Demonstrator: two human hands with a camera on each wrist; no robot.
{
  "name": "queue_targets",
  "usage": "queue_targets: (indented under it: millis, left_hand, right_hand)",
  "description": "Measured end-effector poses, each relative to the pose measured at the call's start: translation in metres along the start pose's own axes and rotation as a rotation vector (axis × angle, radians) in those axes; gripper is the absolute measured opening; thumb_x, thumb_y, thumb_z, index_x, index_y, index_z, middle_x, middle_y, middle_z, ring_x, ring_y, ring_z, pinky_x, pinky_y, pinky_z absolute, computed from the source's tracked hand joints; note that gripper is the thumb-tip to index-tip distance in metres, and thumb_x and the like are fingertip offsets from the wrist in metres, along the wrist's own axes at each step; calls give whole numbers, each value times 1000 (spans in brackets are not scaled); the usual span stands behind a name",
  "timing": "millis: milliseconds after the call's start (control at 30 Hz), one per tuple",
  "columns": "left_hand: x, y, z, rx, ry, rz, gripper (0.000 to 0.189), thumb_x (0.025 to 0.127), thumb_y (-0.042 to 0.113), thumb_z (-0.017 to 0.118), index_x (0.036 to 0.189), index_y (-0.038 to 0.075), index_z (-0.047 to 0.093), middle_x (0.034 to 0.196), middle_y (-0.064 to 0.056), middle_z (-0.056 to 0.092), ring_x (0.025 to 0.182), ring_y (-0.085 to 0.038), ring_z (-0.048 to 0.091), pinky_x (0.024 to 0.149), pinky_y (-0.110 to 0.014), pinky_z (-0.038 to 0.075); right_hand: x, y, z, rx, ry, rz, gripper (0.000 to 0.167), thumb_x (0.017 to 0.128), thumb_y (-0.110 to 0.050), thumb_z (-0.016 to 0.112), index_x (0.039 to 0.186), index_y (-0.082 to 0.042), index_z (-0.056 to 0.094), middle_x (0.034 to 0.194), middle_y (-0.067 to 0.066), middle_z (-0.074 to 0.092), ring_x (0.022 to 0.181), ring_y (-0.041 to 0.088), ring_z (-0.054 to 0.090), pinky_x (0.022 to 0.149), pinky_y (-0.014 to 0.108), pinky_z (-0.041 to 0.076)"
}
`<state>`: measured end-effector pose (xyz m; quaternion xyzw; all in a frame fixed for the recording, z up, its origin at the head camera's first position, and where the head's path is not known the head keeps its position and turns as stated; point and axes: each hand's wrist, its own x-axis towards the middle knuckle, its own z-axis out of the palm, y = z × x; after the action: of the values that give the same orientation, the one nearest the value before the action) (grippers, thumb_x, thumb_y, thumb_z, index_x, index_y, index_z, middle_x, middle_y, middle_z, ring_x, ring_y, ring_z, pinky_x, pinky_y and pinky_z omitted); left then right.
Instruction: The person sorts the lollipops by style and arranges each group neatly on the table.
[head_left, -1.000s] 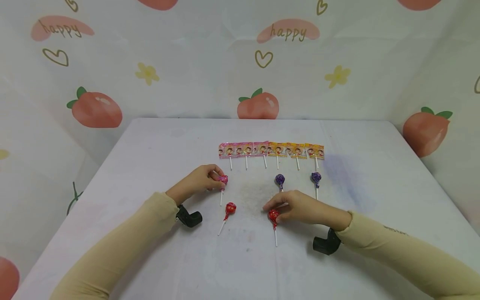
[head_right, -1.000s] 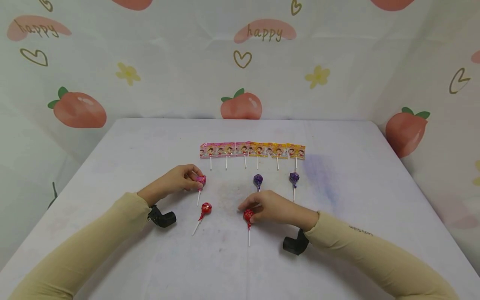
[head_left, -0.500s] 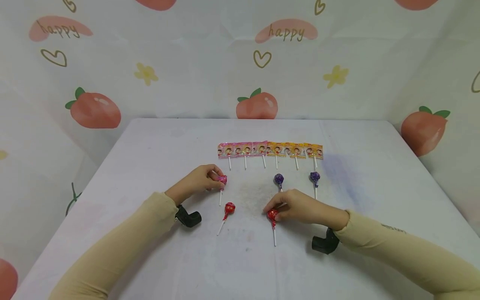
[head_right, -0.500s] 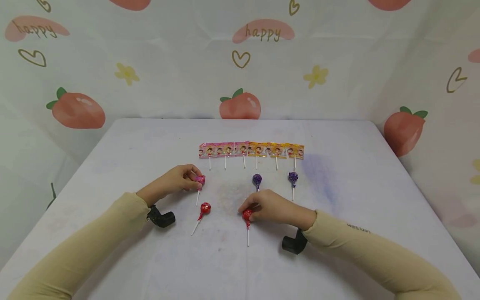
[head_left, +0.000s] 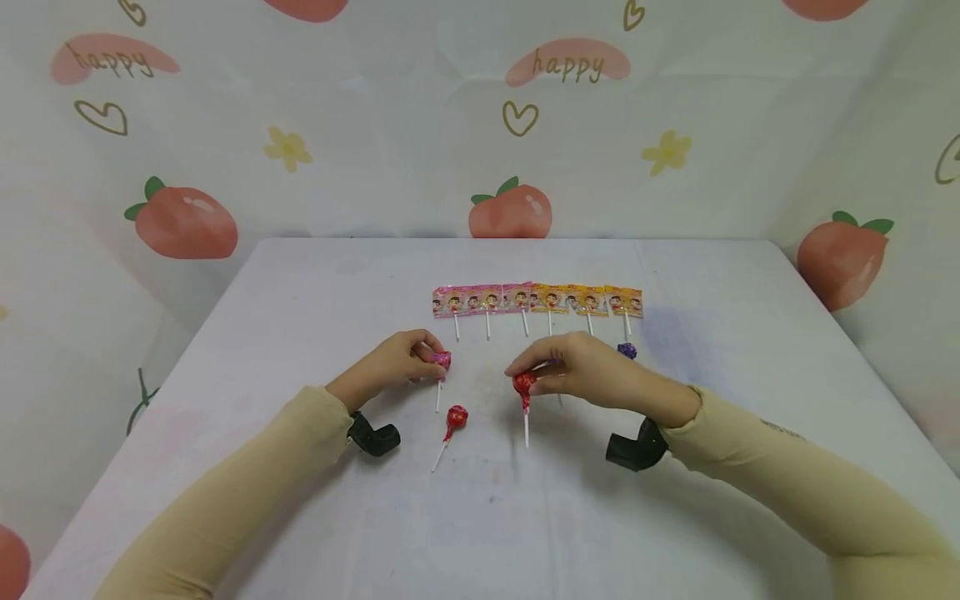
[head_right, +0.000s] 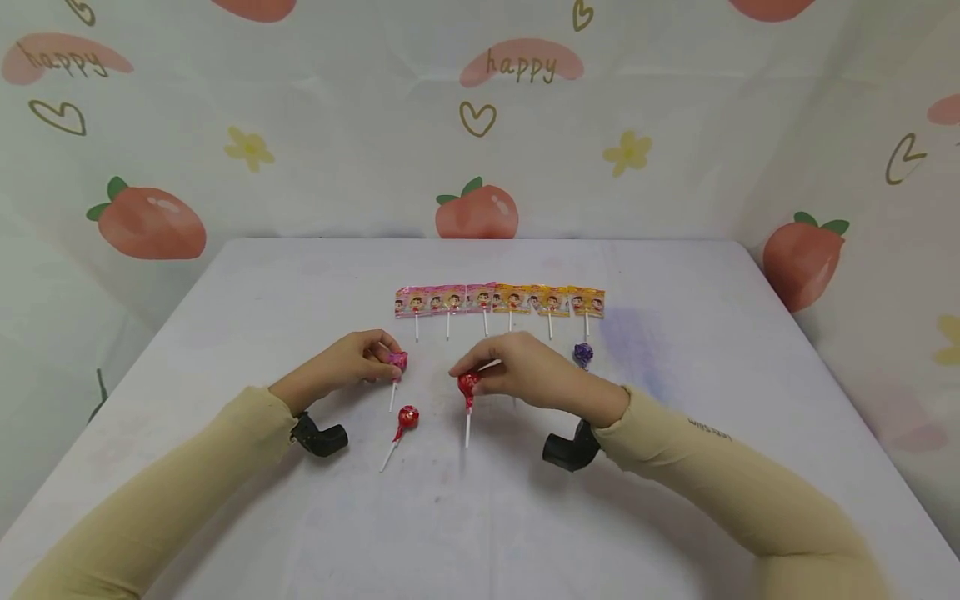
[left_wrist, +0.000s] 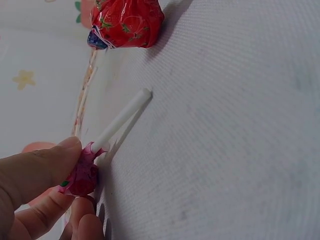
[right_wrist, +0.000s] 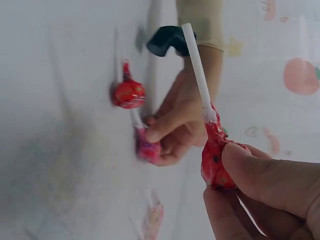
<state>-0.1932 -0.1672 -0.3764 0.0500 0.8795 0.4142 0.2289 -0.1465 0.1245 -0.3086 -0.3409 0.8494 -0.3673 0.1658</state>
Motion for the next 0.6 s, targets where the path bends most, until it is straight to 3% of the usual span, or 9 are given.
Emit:
queue_targets:
  millis: [267,600]
  left_hand:
    - [0,0,0,-10,1,1,32,85,18,75,110,6,59,89,-4,55,70,-15,50,60,-26,41]
    - [0,1,0,-6,-4,1,32,86,18,75,110,5,59,90,-5,57,71,-15,50,61,-25,42]
  right_hand:
    - [26,-6,-5,3,82,16,31,84,-14,74,115,-19,72,113,-4,70,109,12,63,88,37,51]
    - [59,10,9,83,103,69,30,85,-13,73,116,-12,72,111,3,71,108,18,65,95,41,49]
